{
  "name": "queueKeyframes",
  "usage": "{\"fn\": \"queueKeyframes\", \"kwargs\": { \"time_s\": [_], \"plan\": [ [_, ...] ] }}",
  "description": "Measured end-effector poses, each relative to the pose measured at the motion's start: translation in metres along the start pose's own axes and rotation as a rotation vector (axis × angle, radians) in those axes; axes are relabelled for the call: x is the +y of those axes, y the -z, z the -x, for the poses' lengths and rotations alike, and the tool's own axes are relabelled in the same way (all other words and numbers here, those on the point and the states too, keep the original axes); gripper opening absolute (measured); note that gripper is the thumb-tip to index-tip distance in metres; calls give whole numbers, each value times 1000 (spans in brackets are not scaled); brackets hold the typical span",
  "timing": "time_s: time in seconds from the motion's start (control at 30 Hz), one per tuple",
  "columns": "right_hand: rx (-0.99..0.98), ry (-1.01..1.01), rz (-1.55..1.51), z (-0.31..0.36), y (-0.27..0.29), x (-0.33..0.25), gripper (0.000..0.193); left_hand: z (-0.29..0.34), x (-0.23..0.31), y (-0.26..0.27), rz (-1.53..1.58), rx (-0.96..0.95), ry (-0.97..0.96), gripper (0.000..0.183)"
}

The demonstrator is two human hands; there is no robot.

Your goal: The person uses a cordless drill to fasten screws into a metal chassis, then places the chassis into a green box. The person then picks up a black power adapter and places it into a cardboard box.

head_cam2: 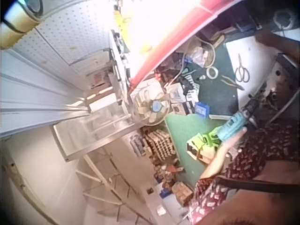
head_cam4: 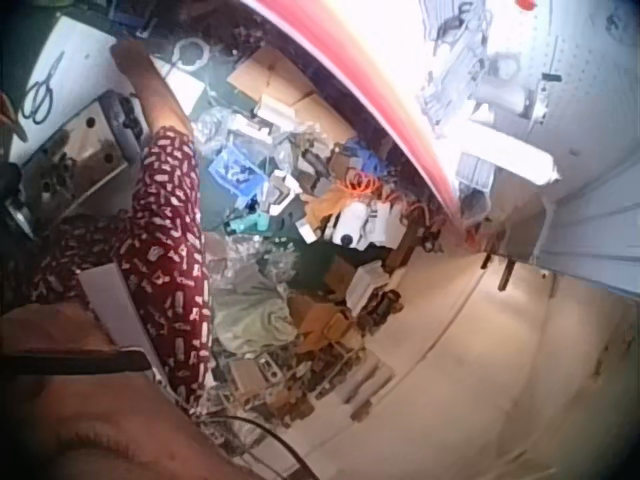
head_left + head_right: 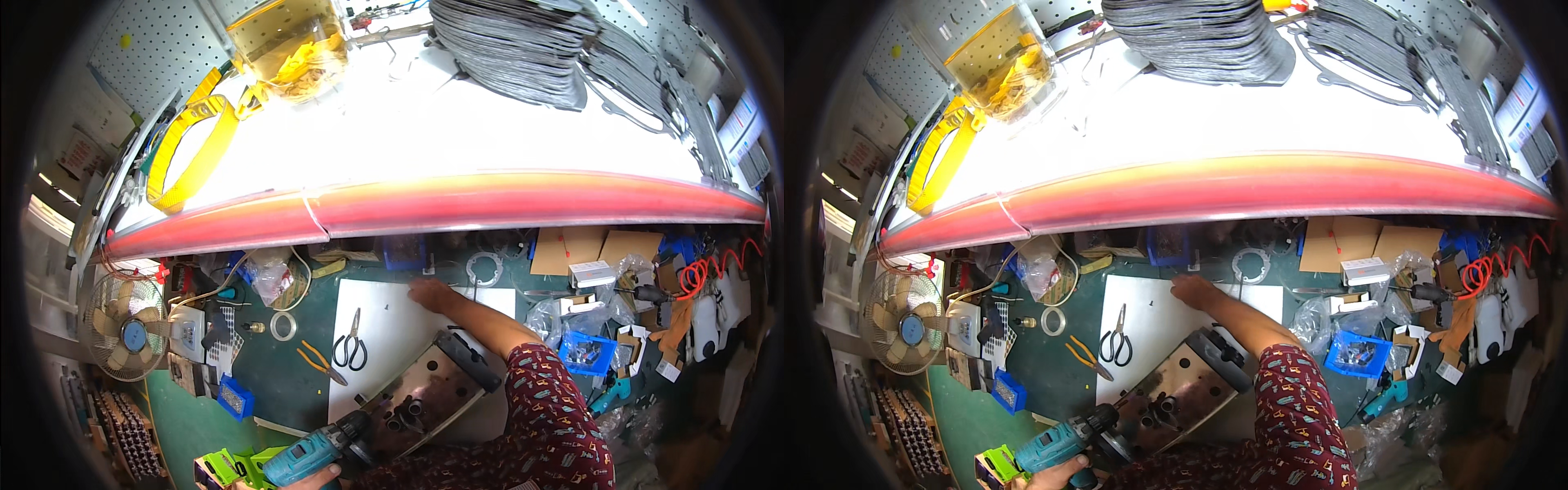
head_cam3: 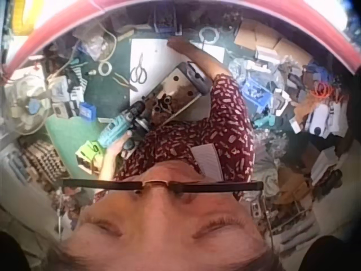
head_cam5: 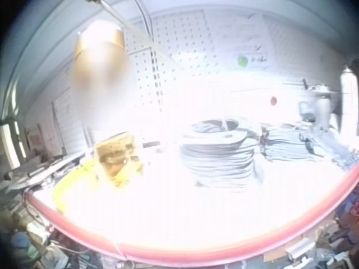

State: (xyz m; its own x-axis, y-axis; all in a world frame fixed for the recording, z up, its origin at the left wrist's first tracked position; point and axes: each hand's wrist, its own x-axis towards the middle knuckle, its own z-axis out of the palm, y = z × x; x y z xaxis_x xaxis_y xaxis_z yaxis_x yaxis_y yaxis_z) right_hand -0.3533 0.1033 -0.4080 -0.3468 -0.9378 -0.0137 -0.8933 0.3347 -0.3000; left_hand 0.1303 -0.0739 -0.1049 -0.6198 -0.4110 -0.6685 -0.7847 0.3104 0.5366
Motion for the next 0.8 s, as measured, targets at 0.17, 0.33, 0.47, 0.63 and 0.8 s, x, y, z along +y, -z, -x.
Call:
{"fn": "queueKeyframes", "kwargs": {
  "time_s": [0.17,0.33,0.47,0.63,0.8],
  "plan": [
    [145,-148,-92,14,-18,9,9,-9,26,4,101,-29,-153,43],
    [710,-551,-589,81,35,5,13,-21,22,6,120,-87,-257,40],
    [924,-683,-1514,182,108,-54,19,-27,34,3,347,-199,-262,40],
    [1047,-758,-1682,280,179,-195,27,-38,54,-6,117,-203,-545,41],
    [957,-596,-2059,272,157,-261,24,-35,83,-8,11,-226,-565,43]
  ]
}}
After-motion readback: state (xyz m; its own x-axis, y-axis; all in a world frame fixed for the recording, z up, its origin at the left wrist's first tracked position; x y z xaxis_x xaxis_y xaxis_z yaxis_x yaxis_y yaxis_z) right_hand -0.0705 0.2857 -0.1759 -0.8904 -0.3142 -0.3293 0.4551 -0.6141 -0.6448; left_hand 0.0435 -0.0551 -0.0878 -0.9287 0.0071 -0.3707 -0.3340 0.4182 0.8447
